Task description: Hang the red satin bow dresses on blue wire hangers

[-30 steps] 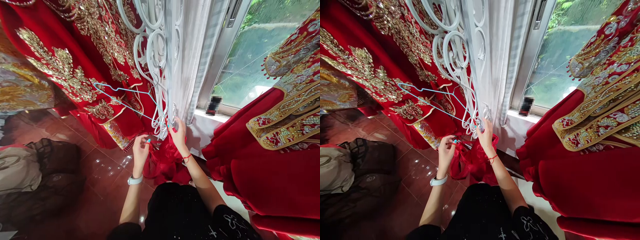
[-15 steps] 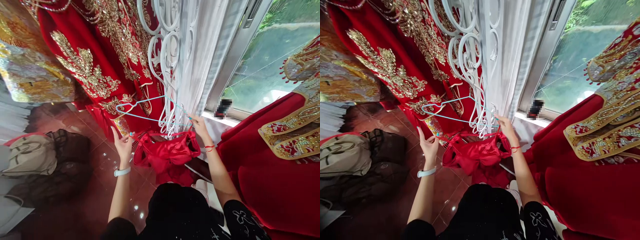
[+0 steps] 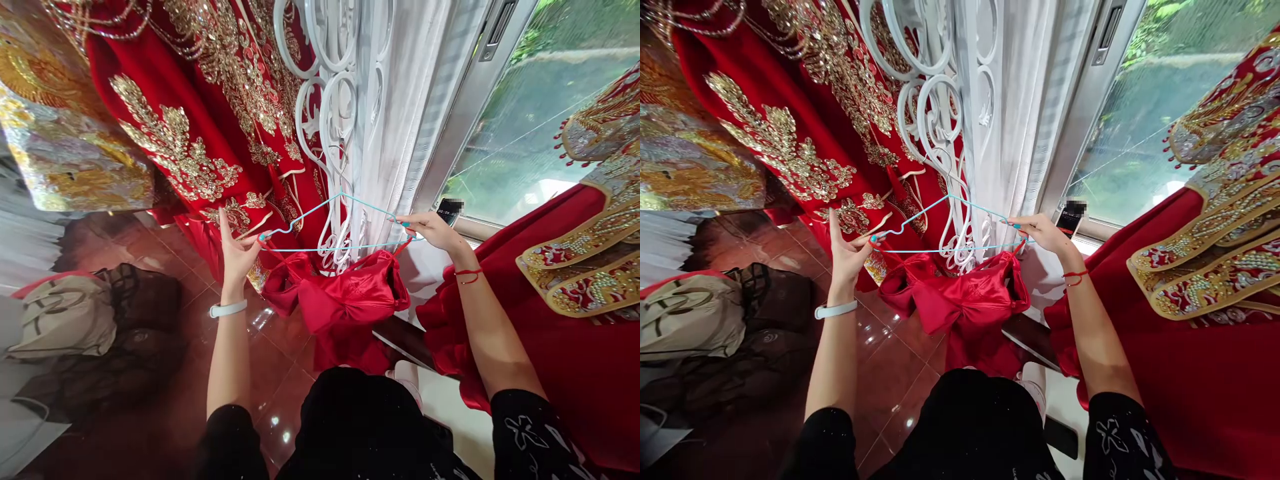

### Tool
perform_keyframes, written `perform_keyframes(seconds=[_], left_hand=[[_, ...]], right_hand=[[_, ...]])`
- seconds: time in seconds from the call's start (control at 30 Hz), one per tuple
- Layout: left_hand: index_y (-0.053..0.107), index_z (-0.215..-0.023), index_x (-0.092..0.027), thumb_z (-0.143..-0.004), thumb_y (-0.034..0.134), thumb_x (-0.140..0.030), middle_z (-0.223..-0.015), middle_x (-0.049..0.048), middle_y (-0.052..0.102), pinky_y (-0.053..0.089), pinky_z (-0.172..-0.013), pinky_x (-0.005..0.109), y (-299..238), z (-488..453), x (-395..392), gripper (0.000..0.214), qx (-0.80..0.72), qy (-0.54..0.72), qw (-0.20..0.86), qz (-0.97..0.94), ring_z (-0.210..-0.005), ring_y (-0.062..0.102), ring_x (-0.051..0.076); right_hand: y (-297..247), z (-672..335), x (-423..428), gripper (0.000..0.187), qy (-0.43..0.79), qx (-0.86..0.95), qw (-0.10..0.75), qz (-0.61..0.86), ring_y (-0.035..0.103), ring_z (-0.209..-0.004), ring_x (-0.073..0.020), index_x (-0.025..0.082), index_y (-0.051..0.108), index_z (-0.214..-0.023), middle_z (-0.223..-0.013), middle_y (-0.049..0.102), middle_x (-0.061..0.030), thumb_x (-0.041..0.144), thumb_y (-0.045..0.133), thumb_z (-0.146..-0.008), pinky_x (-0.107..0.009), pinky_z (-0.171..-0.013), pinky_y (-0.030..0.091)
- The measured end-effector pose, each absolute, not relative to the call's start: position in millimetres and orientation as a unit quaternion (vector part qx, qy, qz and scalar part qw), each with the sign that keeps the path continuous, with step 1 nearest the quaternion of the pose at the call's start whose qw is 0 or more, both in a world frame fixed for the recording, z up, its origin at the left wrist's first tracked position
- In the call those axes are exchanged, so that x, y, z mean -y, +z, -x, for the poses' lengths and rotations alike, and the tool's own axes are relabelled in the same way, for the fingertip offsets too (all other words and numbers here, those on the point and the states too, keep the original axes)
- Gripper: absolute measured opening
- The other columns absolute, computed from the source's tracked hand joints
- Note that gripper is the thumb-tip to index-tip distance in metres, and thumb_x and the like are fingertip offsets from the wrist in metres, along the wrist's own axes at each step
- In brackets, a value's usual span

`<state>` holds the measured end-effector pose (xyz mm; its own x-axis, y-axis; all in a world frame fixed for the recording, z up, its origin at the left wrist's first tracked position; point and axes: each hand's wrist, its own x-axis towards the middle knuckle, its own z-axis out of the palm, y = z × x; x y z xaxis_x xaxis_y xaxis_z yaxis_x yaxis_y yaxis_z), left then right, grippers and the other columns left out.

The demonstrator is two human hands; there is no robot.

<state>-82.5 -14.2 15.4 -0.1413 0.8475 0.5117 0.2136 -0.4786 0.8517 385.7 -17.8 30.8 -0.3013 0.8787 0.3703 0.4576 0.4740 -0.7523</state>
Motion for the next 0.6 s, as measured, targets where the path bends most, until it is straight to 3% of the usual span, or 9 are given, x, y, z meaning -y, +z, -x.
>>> perform_keyframes(seconds=[0.1, 0.27, 0.4, 0.53, 0.6], left_hand=[[0.01, -0.164, -0.013, -0.076, 0.088, -0.031, -0.11, 0.0113, 0.077, 0.063, -0.086, 0.033, 34, 78, 6, 0.119, -0.424, 0.548, 0.334, -0.639, -0.083, 0.078, 0.017], [0.033, -0.159, -0.022, -0.071, 0.085, -0.025, -0.112, 0.0111, 0.075, 0.059, -0.094, 0.039, 57, 59, 3, 0.102, -0.405, 0.464, 0.372, -0.694, -0.089, 0.076, 0.02], [0.052, -0.147, -0.022, -0.081, 0.068, -0.025, -0.116, 0.0105, 0.071, 0.052, -0.106, 0.045, 52, 48, 8, 0.067, -0.414, 0.394, 0.287, -0.769, -0.098, 0.069, 0.021], [0.06, -0.132, -0.021, -0.084, 0.058, -0.025, -0.123, 0.0103, 0.065, 0.044, -0.114, 0.051, 29, 40, 11, 0.048, -0.427, 0.363, 0.182, -0.808, -0.12, 0.059, 0.027], [0.057, -0.13, -0.021, -0.083, 0.061, -0.027, -0.129, 0.0116, 0.058, 0.041, -0.115, 0.051, 13, 36, 18, 0.048, -0.439, 0.432, 0.108, -0.781, -0.128, 0.052, 0.029]], right_hand=[[34, -386, 17, 0.05, 0.286, 0.765, 0.387, 0.428, 0.046, -0.057, -0.0132, 0.022, 0.083, -0.111, -0.057, 0.054, 0.0014, 0.062, 0.063, -0.088, -0.031, -0.059, 0.042], [38, -391, 12, 0.052, 0.292, 0.781, 0.358, 0.421, 0.046, -0.057, -0.0131, 0.021, 0.082, -0.112, -0.056, 0.052, 0.0022, 0.062, 0.061, -0.09, -0.031, -0.059, 0.044], [34, -381, 11, 0.041, 0.206, 0.779, 0.365, 0.466, 0.06, -0.071, -0.0182, 0.02, 0.081, -0.112, -0.07, 0.063, -0.0025, 0.047, 0.054, -0.097, -0.038, -0.075, 0.053], [23, -317, 22, 0.036, 0.007, 0.67, 0.517, 0.532, 0.064, -0.109, -0.0274, 0.022, 0.074, -0.122, -0.108, 0.069, -0.0102, 0.027, 0.049, -0.097, -0.051, -0.103, 0.05], [15, -268, 28, 0.037, 0.01, 0.664, 0.546, 0.511, 0.062, -0.116, -0.0278, 0.023, 0.072, -0.124, -0.115, 0.069, -0.0106, 0.022, 0.046, -0.098, -0.051, -0.11, 0.047]])
